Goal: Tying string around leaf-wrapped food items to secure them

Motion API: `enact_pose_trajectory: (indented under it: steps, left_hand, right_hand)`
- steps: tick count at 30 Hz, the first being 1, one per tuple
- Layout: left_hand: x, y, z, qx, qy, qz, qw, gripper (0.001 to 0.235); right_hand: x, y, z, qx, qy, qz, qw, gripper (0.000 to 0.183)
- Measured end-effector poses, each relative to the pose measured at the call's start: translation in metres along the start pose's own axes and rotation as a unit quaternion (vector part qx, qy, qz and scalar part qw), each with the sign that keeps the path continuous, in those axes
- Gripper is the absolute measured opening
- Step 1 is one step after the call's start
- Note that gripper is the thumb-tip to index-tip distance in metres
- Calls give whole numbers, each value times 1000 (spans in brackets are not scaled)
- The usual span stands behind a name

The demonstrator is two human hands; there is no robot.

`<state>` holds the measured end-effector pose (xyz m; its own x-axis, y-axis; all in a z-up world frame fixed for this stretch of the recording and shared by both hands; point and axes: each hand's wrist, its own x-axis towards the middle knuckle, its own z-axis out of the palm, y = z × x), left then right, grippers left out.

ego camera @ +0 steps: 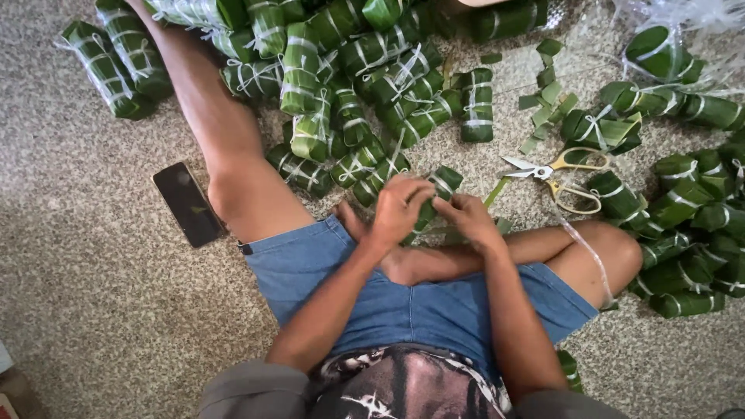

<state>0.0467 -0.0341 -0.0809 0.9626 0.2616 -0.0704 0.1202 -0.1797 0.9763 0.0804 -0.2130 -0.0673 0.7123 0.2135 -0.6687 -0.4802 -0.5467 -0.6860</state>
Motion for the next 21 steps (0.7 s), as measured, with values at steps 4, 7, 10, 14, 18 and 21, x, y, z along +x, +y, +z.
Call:
enact_pose_trajectory:
  steps: [4,7,10,14,18,21]
  left_hand:
    - [-7,-3,11,-15,-74,44,996,7]
    - [-2,4,7,-31,-79,47,995,7]
    - [0,11,-2,-25,-76,63,995,5]
    - [0,6,-4,-1,-84,82,993,14]
    - [-4,-20,6,25,-80,83,993,13]
    - [-9,-29,7,13,-114,77,990,9]
  right_hand:
    - [0,10,3,-26,-11,-23,999,46]
    - [-15,-5,-6,-52,-27,-46,997,37]
    - [-38,-27,-17,-68,-24,-88,994,28]
    - [-46,-38,-28,-143,-9,-166,976,23]
    - [-51,-70,-29,-212,7,-199,957,25]
    - [-41,-75,-27,-264,31,-208,941,32]
